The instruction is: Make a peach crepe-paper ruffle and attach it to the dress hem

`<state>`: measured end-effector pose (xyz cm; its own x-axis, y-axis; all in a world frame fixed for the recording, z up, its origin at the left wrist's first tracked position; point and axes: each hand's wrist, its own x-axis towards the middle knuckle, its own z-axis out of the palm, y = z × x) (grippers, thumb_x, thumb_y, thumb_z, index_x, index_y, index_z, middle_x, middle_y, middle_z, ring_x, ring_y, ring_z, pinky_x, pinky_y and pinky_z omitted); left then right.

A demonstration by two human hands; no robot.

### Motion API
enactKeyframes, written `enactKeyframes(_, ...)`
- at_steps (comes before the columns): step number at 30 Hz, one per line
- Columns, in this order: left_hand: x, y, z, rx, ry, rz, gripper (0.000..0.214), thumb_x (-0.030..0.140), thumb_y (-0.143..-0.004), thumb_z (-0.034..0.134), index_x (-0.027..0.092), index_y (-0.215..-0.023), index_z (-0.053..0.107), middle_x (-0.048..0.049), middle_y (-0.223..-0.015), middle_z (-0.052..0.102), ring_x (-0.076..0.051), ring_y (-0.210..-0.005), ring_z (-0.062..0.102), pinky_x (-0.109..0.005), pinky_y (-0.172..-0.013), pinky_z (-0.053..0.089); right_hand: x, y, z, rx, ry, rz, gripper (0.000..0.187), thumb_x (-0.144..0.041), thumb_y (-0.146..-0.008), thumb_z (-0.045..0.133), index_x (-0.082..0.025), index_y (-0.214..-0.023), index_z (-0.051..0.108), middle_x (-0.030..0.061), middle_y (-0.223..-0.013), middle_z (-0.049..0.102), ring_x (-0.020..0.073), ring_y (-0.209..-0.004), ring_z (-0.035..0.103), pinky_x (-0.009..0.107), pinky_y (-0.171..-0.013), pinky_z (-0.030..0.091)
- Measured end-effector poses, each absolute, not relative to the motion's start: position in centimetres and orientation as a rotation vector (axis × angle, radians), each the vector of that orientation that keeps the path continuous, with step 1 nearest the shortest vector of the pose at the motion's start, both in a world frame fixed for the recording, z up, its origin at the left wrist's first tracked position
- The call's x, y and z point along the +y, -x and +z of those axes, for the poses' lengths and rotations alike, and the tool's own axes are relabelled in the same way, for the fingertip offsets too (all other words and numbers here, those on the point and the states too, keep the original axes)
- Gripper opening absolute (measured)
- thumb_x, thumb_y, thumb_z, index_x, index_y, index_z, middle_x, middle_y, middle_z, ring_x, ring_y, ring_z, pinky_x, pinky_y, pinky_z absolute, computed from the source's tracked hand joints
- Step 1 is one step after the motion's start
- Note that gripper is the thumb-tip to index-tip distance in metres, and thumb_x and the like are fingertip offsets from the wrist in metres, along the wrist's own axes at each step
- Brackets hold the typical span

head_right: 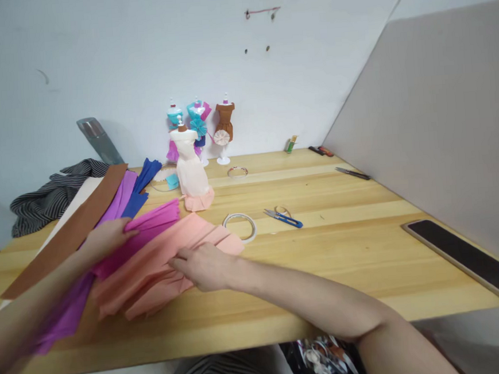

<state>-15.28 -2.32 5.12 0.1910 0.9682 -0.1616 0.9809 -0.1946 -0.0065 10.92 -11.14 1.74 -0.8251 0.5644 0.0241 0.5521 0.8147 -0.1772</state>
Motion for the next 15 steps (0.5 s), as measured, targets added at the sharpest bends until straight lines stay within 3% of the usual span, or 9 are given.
enactKeyframes(6, 0.0, 18.8, 10.6, 2.433, -2.212, -0.278, 0.058, 0.054, -0.089, 0.023, 0.010, -0.108, 0.055, -0.0234, -0.107, 0.062, -0.037, -0.098, 0.059, -0.045, -0.075, 0.048, -13.4, -11.1, 1.3, -2.791, 1.177, 0.254, 0.048, -0.009, -0.076, 0.050, -0.015, -0.124, 0.048, 0.0123, -0.110, 0.061, 0.0203, -0.082, 0.064, 0.028, -0.060, 0.047)
enactKeyframes(10, 1.0, 19.4, 10.9, 2.483, -2.112, -0.230, 0.073, 0.066, -0.083, 0.030, 0.003, -0.112, 0.053, -0.0290, -0.115, 0.056, -0.042, -0.106, 0.053, -0.052, -0.082, 0.045, -12.6, -9.9, 1.1, -2.611, 1.384, 0.333, 0.036, -0.011, -0.081, 0.046, -0.015, -0.116, 0.053, 0.0114, -0.104, 0.061, 0.0215, -0.083, 0.064, 0.030, -0.063, 0.048)
enactKeyframes(13, 0.0, 17.4, 9.9, 2.467, -2.364, -0.019, 0.082, 0.068, -0.081, 0.034, -0.001, -0.126, 0.043, -0.0312, -0.124, 0.048, -0.047, -0.115, 0.043, -0.056, -0.087, 0.041, -12.2, -9.5, 1.4, -2.450, 1.368, 0.386, 0.037, -0.022, -0.086, 0.047, -0.015, -0.123, 0.049, 0.0144, -0.122, 0.055, 0.0216, -0.088, 0.064, 0.034, -0.072, 0.050)
enactKeyframes(15, -1.6, 15.2, 9.1, 2.305, -2.488, 0.171, 0.066, 0.056, -0.085, 0.036, 0.006, -0.127, 0.044, -0.0240, -0.127, 0.051, -0.040, -0.117, 0.045, -0.050, -0.092, 0.040, -12.5, -10.0, 1.9, -2.405, 1.283, 0.400, 0.043, -0.031, -0.087, 0.051, -0.017, -0.128, 0.047, 0.0161, -0.139, 0.044, 0.0226, -0.094, 0.064, 0.037, -0.078, 0.051)
